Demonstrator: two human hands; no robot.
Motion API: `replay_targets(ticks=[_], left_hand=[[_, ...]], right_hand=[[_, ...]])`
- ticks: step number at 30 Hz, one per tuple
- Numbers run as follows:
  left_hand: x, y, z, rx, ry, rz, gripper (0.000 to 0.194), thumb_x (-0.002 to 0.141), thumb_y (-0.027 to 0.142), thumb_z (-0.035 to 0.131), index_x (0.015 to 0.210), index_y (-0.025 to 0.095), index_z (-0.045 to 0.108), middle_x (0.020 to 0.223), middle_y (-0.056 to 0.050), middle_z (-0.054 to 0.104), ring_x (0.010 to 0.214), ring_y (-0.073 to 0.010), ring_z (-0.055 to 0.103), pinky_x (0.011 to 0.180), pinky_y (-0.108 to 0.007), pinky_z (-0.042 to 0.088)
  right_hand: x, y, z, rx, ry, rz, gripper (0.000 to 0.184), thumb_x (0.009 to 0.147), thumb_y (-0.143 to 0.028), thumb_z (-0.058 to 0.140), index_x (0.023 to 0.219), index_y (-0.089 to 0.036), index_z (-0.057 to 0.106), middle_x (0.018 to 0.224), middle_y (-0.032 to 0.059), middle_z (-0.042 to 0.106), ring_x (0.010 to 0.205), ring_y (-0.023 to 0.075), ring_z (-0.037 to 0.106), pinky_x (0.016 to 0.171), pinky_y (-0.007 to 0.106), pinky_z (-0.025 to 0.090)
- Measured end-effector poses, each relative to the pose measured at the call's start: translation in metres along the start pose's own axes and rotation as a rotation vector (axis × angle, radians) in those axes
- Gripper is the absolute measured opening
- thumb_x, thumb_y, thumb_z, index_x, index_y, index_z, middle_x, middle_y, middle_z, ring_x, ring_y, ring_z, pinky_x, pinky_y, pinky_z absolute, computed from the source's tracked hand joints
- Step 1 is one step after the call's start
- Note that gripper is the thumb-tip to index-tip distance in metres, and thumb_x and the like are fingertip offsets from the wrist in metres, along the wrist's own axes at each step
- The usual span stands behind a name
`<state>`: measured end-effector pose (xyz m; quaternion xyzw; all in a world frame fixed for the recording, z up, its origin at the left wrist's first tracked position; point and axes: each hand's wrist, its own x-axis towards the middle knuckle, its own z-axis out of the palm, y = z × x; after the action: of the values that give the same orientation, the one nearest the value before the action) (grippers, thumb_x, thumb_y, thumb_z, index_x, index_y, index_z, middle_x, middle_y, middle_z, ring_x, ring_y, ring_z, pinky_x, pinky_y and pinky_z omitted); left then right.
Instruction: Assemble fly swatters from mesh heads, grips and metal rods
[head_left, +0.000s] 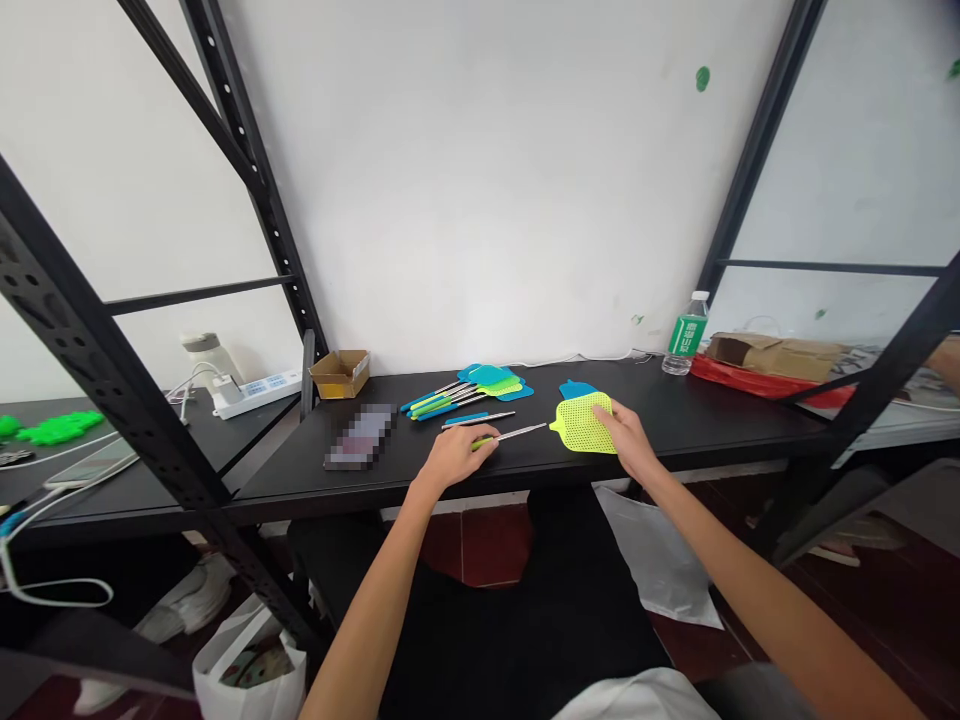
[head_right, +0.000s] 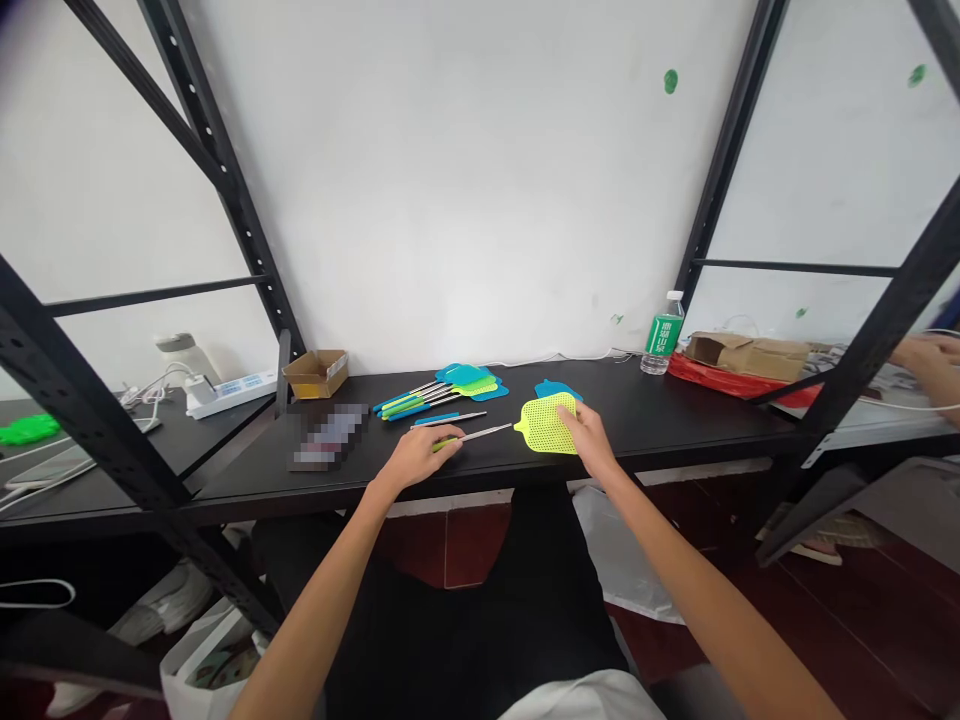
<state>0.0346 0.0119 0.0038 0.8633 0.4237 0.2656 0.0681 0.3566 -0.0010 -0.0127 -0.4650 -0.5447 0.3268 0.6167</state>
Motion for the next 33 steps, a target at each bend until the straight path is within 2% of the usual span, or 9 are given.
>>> replay_targets(ticks=[7, 11, 14, 17, 20, 23, 28, 31, 33], left_hand=[[0.002, 0.0, -0.003, -0.077, 0.004, -0.014, 0.032, 0.095, 0.043, 0.043, 0.1, 0.025, 0.07, 0.087, -0.001, 0.072, 0.074, -0.0178, 0.062, 0.071, -0.026, 0.041], [0.002, 0.002, -0.003, -0.052, -0.003, -0.025, 0.029, 0.094, 0.041, 0.045, 0.098, 0.025, 0.069, 0.084, 0.0, 0.071, 0.072, -0.0171, 0.06, 0.069, -0.026, 0.039], [0.002, 0.004, -0.003, -0.035, -0.002, -0.035, 0.029, 0.093, 0.04, 0.045, 0.098, 0.025, 0.07, 0.083, 0.0, 0.071, 0.073, -0.0178, 0.06, 0.068, -0.026, 0.038], [0.002, 0.004, -0.003, -0.025, 0.008, -0.045, 0.029, 0.093, 0.039, 0.045, 0.099, 0.026, 0.07, 0.083, 0.0, 0.071, 0.073, -0.018, 0.06, 0.068, -0.026, 0.038], [0.002, 0.005, -0.004, -0.017, 0.01, -0.055, 0.029, 0.093, 0.04, 0.045, 0.098, 0.026, 0.069, 0.081, 0.0, 0.07, 0.073, -0.0184, 0.06, 0.067, -0.026, 0.037], [0.002, 0.005, -0.004, -0.018, 0.009, -0.05, 0.029, 0.093, 0.04, 0.044, 0.1, 0.027, 0.069, 0.082, 0.0, 0.07, 0.074, -0.0187, 0.06, 0.065, -0.026, 0.037], [0.002, 0.007, -0.005, 0.004, 0.011, -0.054, 0.03, 0.093, 0.041, 0.044, 0.099, 0.027, 0.07, 0.082, -0.001, 0.071, 0.077, -0.0198, 0.062, 0.065, -0.027, 0.038], [0.001, 0.007, -0.005, 0.009, 0.004, -0.054, 0.031, 0.094, 0.041, 0.044, 0.099, 0.027, 0.071, 0.082, -0.001, 0.071, 0.077, -0.0199, 0.063, 0.065, -0.026, 0.039], [0.001, 0.008, -0.005, 0.007, 0.001, -0.054, 0.031, 0.094, 0.042, 0.044, 0.1, 0.027, 0.071, 0.082, -0.001, 0.071, 0.076, -0.0194, 0.062, 0.065, -0.026, 0.039]], right_hand=[[0.001, 0.013, 0.014, -0.044, 0.054, 0.033, 0.043, 0.08, -0.05, 0.065, 0.109, -0.019, 0.069, 0.089, 0.0079, 0.075, 0.081, 0.0275, 0.07, 0.066, 0.034, 0.054], [0.0, 0.007, 0.011, 0.013, 0.042, 0.129, 0.056, 0.079, -0.043, 0.068, 0.13, -0.022, 0.056, 0.083, 0.0061, 0.074, 0.079, 0.0276, 0.07, 0.069, 0.037, 0.055], [0.003, 0.005, 0.006, 0.051, -0.047, 0.168, 0.071, 0.077, -0.034, 0.07, 0.142, -0.025, 0.043, 0.082, 0.0036, 0.073, 0.079, 0.0255, 0.07, 0.073, 0.037, 0.055], [0.005, 0.005, 0.001, 0.067, -0.079, 0.145, 0.059, 0.076, -0.034, 0.07, 0.132, -0.024, 0.054, 0.084, 0.0032, 0.071, 0.078, 0.0226, 0.068, 0.069, 0.032, 0.053], [0.006, 0.005, -0.003, 0.082, -0.059, 0.162, 0.041, 0.077, -0.038, 0.069, 0.113, -0.019, 0.067, 0.087, 0.0053, 0.07, 0.068, 0.0183, 0.064, 0.054, 0.026, 0.046], [0.005, 0.002, -0.006, 0.198, -0.09, 0.169, 0.04, 0.08, -0.044, 0.067, 0.112, -0.02, 0.069, 0.107, 0.0086, 0.069, 0.066, 0.0158, 0.064, 0.047, 0.024, 0.042], [0.002, -0.005, -0.015, 0.318, -0.149, 0.154, 0.043, 0.082, -0.052, 0.067, 0.117, -0.027, 0.066, 0.141, 0.0078, 0.057, 0.096, 0.0235, 0.07, 0.06, 0.026, 0.053], [0.002, -0.005, -0.018, 0.331, -0.167, 0.125, 0.037, 0.08, -0.053, 0.071, 0.101, -0.023, 0.066, 0.144, 0.0103, 0.056, 0.106, 0.0268, 0.067, 0.069, 0.03, 0.056], [0.003, -0.001, -0.018, 0.33, -0.127, 0.13, 0.035, 0.079, -0.053, 0.073, 0.089, -0.021, 0.065, 0.133, 0.013, 0.064, 0.102, 0.0264, 0.068, 0.072, 0.032, 0.056]])
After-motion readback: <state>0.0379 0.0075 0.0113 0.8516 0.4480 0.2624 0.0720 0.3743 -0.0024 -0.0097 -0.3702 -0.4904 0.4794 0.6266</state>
